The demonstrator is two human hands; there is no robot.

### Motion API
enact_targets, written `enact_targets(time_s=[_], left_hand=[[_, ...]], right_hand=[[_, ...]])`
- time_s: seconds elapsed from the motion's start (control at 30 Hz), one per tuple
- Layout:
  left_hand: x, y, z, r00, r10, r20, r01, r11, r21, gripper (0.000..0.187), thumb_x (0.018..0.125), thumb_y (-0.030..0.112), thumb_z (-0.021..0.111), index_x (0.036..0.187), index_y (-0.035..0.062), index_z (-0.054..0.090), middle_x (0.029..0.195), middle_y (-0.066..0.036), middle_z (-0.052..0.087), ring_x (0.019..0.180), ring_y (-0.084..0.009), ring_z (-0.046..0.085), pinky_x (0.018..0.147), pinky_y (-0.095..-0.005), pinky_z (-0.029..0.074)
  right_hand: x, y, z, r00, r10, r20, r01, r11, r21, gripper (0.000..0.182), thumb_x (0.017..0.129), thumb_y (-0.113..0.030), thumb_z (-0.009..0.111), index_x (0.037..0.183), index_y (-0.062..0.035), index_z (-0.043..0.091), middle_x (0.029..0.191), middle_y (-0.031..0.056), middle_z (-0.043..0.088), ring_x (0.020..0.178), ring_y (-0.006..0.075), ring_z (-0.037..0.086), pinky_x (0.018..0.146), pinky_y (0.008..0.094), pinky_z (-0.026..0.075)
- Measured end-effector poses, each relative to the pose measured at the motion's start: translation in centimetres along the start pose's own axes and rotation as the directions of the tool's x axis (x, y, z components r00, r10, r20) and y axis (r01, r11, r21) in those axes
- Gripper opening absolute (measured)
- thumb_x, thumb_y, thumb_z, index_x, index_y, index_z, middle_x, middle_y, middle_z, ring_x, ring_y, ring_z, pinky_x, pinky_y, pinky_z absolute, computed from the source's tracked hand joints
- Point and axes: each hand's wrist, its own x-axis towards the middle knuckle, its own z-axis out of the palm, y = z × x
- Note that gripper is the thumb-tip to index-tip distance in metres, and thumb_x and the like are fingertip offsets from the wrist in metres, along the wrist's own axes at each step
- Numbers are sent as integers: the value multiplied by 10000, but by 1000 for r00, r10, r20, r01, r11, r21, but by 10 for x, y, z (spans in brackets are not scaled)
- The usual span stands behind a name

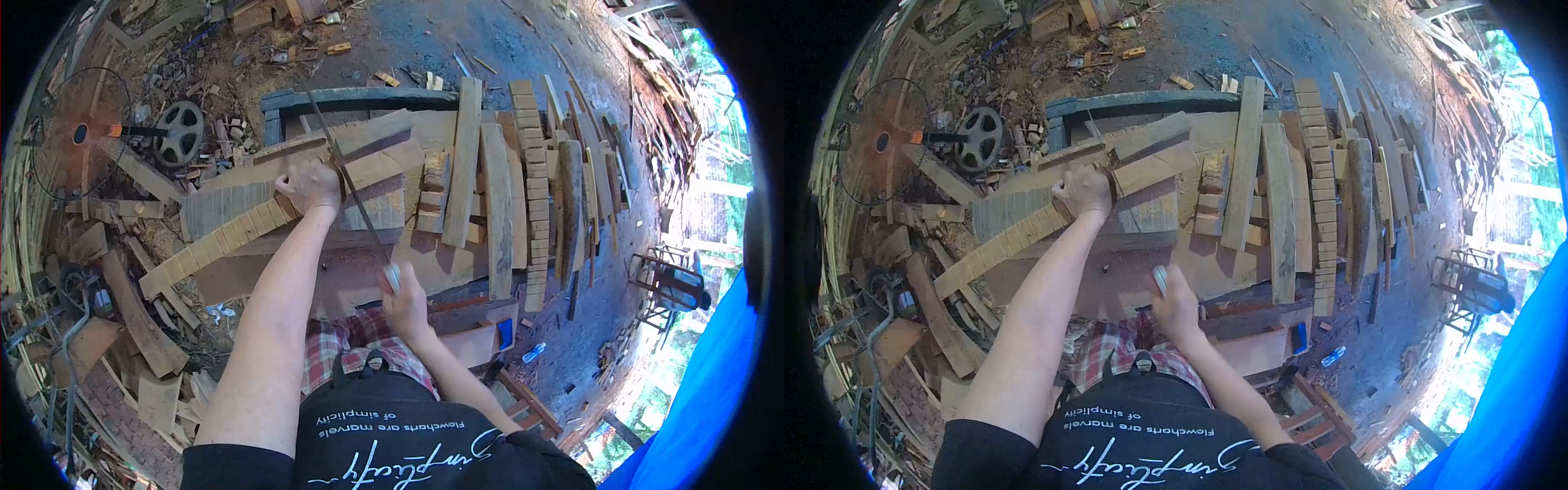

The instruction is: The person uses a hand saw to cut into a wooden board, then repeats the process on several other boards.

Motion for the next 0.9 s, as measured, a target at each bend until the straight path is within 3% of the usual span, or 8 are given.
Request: enact_targets(time_s=[0.07,0.13,0.27,0.37,0.47,0.57,0.73,0.9], left_hand=[[1,0,-4,990,-1,143,-4,999,33,245,832,263,529,747,126,713,874,-80,665,861,-229,594,781,-403,320],[-2,-3,-1,990,8,140,-11,1000,21,250,837,269,526,752,128,714,873,-81,664,861,-228,595,785,-403,321],[0,-1,0,995,23,98,-32,995,90,243,841,257,520,758,131,711,835,-80,666,862,-220,603,792,-404,330],[-2,-2,4,999,18,27,-20,999,41,210,778,184,519,713,123,710,788,-66,683,837,-223,600,826,-396,322],[1,0,-4,989,5,150,-8,1000,17,237,840,244,513,783,132,714,854,-89,662,847,-233,618,810,-412,344],[0,2,-11,993,37,109,-40,999,23,234,829,230,510,771,129,713,824,-90,667,840,-245,623,824,-412,349],[0,-5,6,993,24,116,-22,1000,-21,230,789,202,512,731,98,709,822,-94,685,849,-250,619,882,-413,330],[1,0,0,995,34,95,-30,999,-43,238,794,199,505,738,92,710,823,-94,684,853,-251,619,880,-404,336]], right_hand=[[-28,16,-10,998,38,48,-38,999,-10,197,868,-168,638,925,-41,497,794,250,580,772,469,571,620,505,452],[-32,12,-14,995,64,74,-62,997,-40,215,860,-165,647,942,-40,494,806,252,586,772,473,573,618,505,455],[69,-9,32,992,-126,-23,125,992,-33,233,871,-171,633,931,-26,461,808,255,582,768,491,564,593,515,441],[58,-10,27,998,-64,-3,64,998,9,227,875,-172,628,949,-24,474,807,253,582,767,493,563,594,523,437],[-9,6,-3,999,-36,11,36,999,-14,218,877,-167,626,951,-19,483,791,253,581,759,478,574,588,514,446],[-22,9,-7,999,-4,54,5,1000,-25,223,878,-166,624,944,-9,480,779,254,582,759,472,578,587,512,448],[75,-24,30,998,21,56,-17,997,-69,224,881,-176,618,964,-17,484,783,260,586,773,480,573,604,506,446],[-5,0,-4,1000,-20,19,20,1000,19,192,877,-150,626,957,-24,505,776,239,580,749,474,572,622,461,468]])
